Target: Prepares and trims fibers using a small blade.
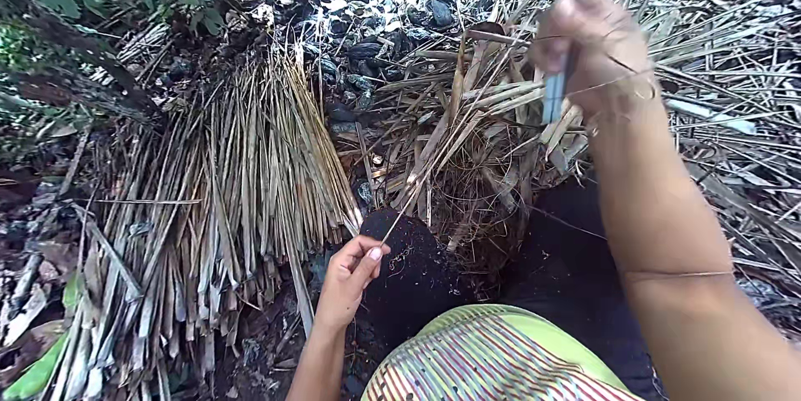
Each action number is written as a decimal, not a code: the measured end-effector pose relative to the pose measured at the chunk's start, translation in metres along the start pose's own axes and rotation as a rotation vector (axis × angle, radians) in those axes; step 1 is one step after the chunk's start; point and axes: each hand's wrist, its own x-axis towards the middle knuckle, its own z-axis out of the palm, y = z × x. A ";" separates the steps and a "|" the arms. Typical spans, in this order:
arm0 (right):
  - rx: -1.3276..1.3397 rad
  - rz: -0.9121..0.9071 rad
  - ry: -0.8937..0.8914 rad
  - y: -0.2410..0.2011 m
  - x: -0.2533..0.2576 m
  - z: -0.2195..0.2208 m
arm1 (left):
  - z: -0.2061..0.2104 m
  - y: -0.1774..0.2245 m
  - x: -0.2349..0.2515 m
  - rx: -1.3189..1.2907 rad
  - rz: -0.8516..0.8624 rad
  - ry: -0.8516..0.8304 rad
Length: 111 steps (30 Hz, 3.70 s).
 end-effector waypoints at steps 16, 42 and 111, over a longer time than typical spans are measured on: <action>0.109 0.136 -0.256 0.023 -0.046 0.042 | -0.029 -0.026 -0.015 -0.138 -0.086 -0.116; 0.117 0.461 -0.643 0.051 -0.117 0.099 | 0.014 -0.013 -0.009 -0.046 0.106 -0.060; -0.267 -0.136 -0.085 -0.055 -0.072 0.009 | -0.037 0.015 -0.004 -0.269 -0.055 -0.382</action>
